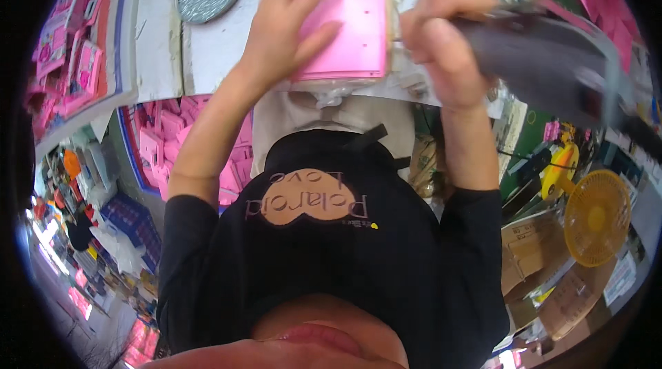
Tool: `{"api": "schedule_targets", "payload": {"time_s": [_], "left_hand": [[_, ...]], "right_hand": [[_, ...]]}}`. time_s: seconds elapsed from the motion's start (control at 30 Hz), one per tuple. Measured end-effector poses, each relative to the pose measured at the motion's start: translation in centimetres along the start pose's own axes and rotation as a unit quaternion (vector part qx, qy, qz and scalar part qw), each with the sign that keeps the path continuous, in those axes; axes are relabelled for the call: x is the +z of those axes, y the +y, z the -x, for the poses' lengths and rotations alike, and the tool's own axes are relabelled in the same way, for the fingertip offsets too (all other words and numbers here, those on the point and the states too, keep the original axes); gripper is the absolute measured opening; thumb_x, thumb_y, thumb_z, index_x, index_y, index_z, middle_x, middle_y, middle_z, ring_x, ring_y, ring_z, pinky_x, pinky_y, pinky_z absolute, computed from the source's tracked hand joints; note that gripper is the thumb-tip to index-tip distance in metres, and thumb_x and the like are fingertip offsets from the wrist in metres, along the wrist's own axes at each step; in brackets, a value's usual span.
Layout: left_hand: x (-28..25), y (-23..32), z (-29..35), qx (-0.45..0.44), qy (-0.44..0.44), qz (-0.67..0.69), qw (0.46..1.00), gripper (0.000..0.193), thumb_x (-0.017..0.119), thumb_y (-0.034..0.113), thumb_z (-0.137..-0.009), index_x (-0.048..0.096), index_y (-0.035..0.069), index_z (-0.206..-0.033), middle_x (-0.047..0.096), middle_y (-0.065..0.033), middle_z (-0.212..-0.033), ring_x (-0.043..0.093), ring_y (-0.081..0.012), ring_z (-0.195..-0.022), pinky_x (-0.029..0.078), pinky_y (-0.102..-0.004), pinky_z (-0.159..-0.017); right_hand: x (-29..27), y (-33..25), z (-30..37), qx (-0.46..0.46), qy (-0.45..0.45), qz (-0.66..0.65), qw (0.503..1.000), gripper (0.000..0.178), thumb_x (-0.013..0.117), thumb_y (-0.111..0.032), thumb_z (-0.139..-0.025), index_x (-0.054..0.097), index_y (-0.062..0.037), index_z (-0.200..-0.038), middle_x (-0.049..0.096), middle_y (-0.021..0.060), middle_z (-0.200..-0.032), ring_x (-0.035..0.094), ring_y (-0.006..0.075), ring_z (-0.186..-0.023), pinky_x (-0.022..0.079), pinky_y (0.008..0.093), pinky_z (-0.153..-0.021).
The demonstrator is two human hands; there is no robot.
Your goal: Assemble internal electronic components and housing for a pink toy product.
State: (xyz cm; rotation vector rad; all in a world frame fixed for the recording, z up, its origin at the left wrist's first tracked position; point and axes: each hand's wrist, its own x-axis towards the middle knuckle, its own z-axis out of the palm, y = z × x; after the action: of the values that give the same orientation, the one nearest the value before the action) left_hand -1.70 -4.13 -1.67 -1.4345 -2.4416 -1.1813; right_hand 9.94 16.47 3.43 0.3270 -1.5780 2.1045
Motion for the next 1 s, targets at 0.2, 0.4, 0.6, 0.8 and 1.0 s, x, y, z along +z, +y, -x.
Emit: {"api": "schedule_targets", "payload": {"time_s": [0.2, 0.4, 0.6, 0.8, 1.0], "left_hand": [[-1.7, -1.8, -2.3, 0.128, 0.087, -0.259, 0.953, 0.038, 0.075, 0.042, -0.083, 0.072, 0.009, -0.104, 0.064, -0.0134, -0.13, 0.057, -0.0339, -0.124, 0.048, -0.0465, -0.1], [-10.2, -6.3, 22.8, -0.185, 0.337, -0.038, 0.922, 0.038, 0.073, 0.017, -0.089, 0.057, 0.002, -0.12, 0.059, -0.0217, -0.13, 0.059, -0.0335, -0.118, 0.047, -0.041, -0.102], [-10.8, -19.7, 50.4, -0.646, 0.469, -0.255, 0.545, 0.052, 0.073, 0.037, -0.089, 0.058, -0.007, -0.111, 0.063, -0.0223, -0.107, 0.061, -0.0346, -0.1, 0.047, -0.0429, -0.091], [-11.7, -26.0, 51.3, -0.776, 0.432, -0.307, 0.342, 0.083, 0.078, 0.04, -0.082, 0.044, -0.01, -0.14, 0.046, -0.0293, -0.143, 0.044, -0.045, -0.13, 0.03, -0.0535, -0.115], [-15.9, -9.8, 17.7, -0.143, 0.423, -0.265, 0.854, 0.04, 0.068, -0.002, -0.081, 0.06, 0.0, -0.12, 0.061, -0.0186, -0.122, 0.056, -0.0356, -0.119, 0.046, -0.0436, -0.099]], "right_hand": [[-0.8, -4.3, -2.8, -0.027, 0.001, -0.032, 0.999, 0.026, 0.055, -0.021, -0.088, 0.059, -0.0034, -0.107, 0.049, 0.0027, -0.064, 0.049, 0.0165, -0.059, 0.041, 0.0369, -0.068], [-4.0, -6.7, -2.2, 0.007, -0.057, -0.068, 0.996, 0.033, 0.059, -0.034, -0.088, 0.061, -0.0102, -0.112, 0.046, -0.0048, -0.064, 0.045, 0.011, -0.061, 0.036, 0.0344, -0.077], [-0.9, -4.5, -4.4, 0.057, -0.106, -0.098, 0.988, 0.03, 0.056, -0.025, -0.093, 0.06, -0.0074, -0.117, 0.045, -0.0037, -0.064, 0.045, 0.0108, -0.06, 0.037, 0.0353, -0.074], [1.3, -3.4, -5.6, 0.018, -0.123, -0.052, 0.991, 0.035, 0.058, -0.028, -0.094, 0.056, -0.0053, -0.121, 0.046, -0.0024, -0.065, 0.044, 0.0104, -0.058, 0.037, 0.0331, -0.068], [-0.3, -5.1, -4.6, 0.053, 0.039, 0.125, 0.99, 0.059, 0.069, -0.029, -0.092, 0.047, 0.0017, -0.137, 0.052, 0.0026, -0.081, 0.049, 0.0127, -0.072, 0.041, 0.0333, -0.078]]}}
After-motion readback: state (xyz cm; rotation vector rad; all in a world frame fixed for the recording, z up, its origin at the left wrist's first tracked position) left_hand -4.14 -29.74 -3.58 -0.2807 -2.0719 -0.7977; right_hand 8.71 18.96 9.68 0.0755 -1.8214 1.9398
